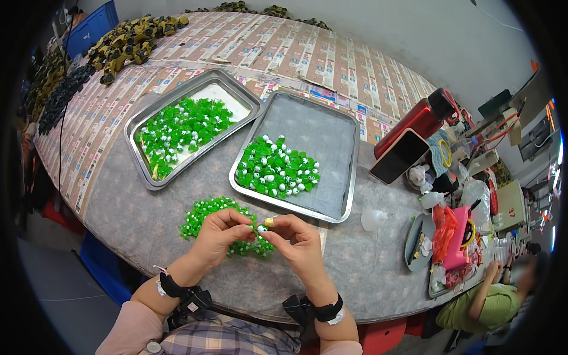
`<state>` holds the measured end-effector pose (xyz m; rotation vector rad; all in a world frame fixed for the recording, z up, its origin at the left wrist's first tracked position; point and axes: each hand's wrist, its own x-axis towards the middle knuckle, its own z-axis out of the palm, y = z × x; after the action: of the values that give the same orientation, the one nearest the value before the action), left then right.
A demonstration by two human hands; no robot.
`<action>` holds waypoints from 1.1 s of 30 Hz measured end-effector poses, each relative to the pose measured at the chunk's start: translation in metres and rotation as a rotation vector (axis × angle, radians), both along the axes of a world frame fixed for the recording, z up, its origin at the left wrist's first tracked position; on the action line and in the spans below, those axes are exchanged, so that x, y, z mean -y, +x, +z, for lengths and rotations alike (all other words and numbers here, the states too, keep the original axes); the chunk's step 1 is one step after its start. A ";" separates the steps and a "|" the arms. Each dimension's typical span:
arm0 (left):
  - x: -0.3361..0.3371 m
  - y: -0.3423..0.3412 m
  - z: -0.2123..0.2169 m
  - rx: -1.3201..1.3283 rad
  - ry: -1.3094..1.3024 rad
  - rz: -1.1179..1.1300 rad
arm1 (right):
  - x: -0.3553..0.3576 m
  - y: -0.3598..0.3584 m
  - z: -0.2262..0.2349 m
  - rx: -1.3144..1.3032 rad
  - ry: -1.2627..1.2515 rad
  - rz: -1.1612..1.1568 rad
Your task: The person sits at a table and assembles small green and white candy pieces. They pick up a green piece, apply a substance from a squeeze bottle, and attach a white piece to it. The finished candies are placed into a metal tray.
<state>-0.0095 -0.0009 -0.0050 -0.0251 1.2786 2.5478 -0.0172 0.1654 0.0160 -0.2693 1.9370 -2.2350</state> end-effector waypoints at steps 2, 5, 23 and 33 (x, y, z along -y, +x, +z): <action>-0.001 0.001 0.000 -0.014 -0.011 0.006 | 0.002 0.000 0.003 0.000 0.027 0.003; -0.002 0.002 0.000 -0.118 -0.235 0.069 | 0.002 0.000 0.000 0.013 0.080 0.012; 0.000 0.001 0.011 -0.721 -1.019 0.193 | -0.005 -0.008 -0.008 0.236 0.012 0.148; 0.061 -0.056 0.015 0.165 0.360 0.574 | -0.028 -0.017 -0.010 -0.060 0.658 -0.034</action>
<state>-0.0656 -0.0621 0.0101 -0.5915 0.8150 3.1341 -0.0345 0.1936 0.0062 -0.2068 2.5765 -1.4913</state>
